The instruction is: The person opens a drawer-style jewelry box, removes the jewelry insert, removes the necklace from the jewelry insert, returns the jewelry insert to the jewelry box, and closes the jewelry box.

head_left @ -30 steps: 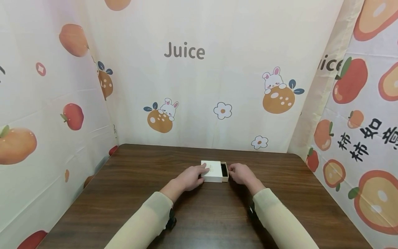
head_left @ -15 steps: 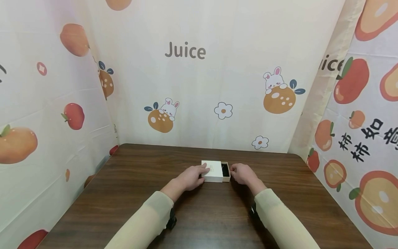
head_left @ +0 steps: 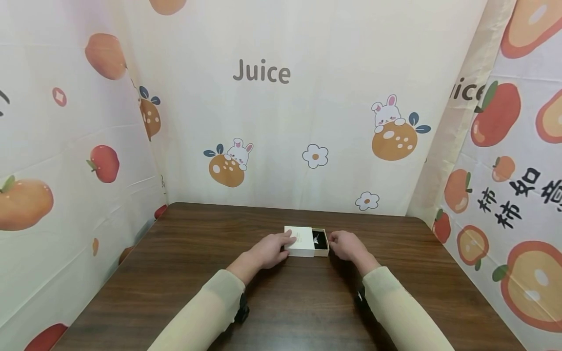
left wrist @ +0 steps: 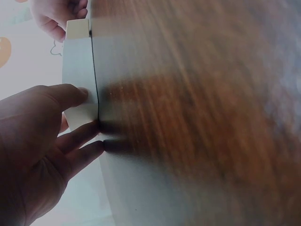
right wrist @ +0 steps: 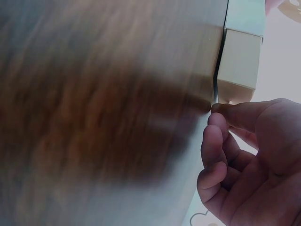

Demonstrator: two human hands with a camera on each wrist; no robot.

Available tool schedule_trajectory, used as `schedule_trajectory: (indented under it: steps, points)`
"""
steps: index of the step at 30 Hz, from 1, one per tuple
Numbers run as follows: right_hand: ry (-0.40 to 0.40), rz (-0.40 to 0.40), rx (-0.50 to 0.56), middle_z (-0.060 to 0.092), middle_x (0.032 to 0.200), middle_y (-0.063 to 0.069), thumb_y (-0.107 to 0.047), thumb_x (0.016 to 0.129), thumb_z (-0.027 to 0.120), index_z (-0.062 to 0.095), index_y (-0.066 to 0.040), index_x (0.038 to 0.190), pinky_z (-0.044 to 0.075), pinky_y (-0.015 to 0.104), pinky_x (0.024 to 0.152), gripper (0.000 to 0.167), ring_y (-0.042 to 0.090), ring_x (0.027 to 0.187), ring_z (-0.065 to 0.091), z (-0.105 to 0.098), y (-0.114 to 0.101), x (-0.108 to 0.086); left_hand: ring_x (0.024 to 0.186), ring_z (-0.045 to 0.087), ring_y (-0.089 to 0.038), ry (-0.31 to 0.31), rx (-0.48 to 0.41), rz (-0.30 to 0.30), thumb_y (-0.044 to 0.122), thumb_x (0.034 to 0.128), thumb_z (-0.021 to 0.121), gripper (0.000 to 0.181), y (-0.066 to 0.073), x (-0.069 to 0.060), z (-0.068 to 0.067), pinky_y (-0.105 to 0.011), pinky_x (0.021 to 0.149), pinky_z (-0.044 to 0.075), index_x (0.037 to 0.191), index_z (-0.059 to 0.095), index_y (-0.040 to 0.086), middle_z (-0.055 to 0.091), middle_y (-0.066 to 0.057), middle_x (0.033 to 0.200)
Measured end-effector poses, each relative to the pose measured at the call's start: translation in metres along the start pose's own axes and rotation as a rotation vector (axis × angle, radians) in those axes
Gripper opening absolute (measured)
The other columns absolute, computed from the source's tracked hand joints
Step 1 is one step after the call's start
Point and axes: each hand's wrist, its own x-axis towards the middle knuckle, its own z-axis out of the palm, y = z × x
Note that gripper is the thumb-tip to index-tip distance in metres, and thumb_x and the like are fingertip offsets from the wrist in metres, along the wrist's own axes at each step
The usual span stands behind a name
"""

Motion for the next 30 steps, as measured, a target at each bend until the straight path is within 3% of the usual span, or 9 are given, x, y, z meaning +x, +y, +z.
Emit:
schedule_trajectory:
  steps: [8, 30]
  points:
    - [0.000, 0.005, 0.004, 0.069, 0.088, 0.005, -0.017, 0.111, 0.061, 0.073, -0.012, 0.110, 0.053, 0.037, 0.073, 0.013, 0.022, 0.079, 0.061, -0.002, 0.004, -0.002, 0.157, 0.051, -0.035, 0.005, -0.008, 0.014, 0.011, 0.1088, 0.068, 0.051, -0.001, 0.000, 0.001, -0.049, 0.127, 0.046, 0.159, 0.059, 0.010, 0.045, -0.017, 0.173]
    - [0.002, 0.006, -0.015, 0.070, 0.091, 0.005, -0.016, 0.110, 0.061, 0.074, -0.011, 0.107, 0.056, 0.042, 0.080, 0.014, 0.025, 0.084, 0.062, -0.007, 0.012, -0.003, 0.157, 0.050, -0.036, 0.002, -0.031, 0.018, 0.011, 0.1086, 0.067, 0.051, 0.000, -0.001, -0.002, -0.051, 0.128, 0.045, 0.159, 0.059, 0.010, 0.046, -0.017, 0.173]
